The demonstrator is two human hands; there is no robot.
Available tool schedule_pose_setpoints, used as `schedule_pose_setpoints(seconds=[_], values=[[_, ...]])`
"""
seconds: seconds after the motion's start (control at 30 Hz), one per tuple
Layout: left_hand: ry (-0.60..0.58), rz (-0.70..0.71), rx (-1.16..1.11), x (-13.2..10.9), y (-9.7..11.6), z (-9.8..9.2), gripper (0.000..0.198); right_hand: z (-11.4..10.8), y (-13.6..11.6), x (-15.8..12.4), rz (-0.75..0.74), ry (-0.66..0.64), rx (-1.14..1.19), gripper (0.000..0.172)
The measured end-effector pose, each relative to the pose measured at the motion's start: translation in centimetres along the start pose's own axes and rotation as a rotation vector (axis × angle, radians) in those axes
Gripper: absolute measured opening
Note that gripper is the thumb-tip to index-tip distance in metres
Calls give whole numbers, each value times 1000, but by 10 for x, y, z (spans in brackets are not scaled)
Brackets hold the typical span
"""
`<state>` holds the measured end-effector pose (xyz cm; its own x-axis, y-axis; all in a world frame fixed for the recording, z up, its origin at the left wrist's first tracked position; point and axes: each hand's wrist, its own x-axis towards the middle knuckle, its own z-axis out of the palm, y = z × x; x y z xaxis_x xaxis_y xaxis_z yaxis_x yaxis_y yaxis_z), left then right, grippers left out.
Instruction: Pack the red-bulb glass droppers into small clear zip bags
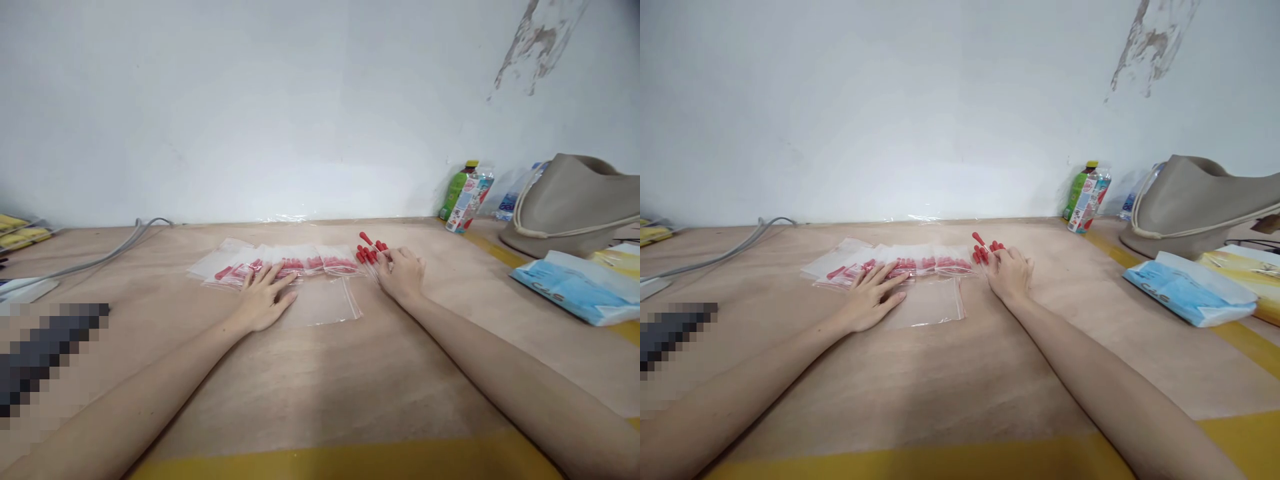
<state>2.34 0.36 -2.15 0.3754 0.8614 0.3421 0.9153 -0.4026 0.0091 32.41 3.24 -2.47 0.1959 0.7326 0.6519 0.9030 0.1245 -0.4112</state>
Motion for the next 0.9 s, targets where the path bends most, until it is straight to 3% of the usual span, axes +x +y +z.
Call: schedule_pose_setpoints(seconds=[0.13, 0.27, 0.37, 0.43, 0.57, 0.7, 0.9], values=[[97, -18, -21, -3, -1, -2, 43, -5, -3, -12, -69, 21, 356, 21], [215, 191, -128, -9, 8, -10, 37, -4, -10, -25, 88, -83, 704, 27], [92, 360, -276, -13, 20, -14, 37, -6, -13, -29, 227, -199, 956, 60], [-32, 376, -334, -14, 26, -15, 41, -8, -14, -30, 310, -295, 1067, 78], [-168, 331, -344, -13, 28, -15, 42, -11, -18, -30, 371, -359, 1132, 90], [-169, 327, -336, -12, 26, -14, 41, -6, -24, -31, 388, -314, 1125, 82], [-146, 348, -322, -13, 28, -14, 41, -6, -36, -31, 501, -378, 1219, 45]])
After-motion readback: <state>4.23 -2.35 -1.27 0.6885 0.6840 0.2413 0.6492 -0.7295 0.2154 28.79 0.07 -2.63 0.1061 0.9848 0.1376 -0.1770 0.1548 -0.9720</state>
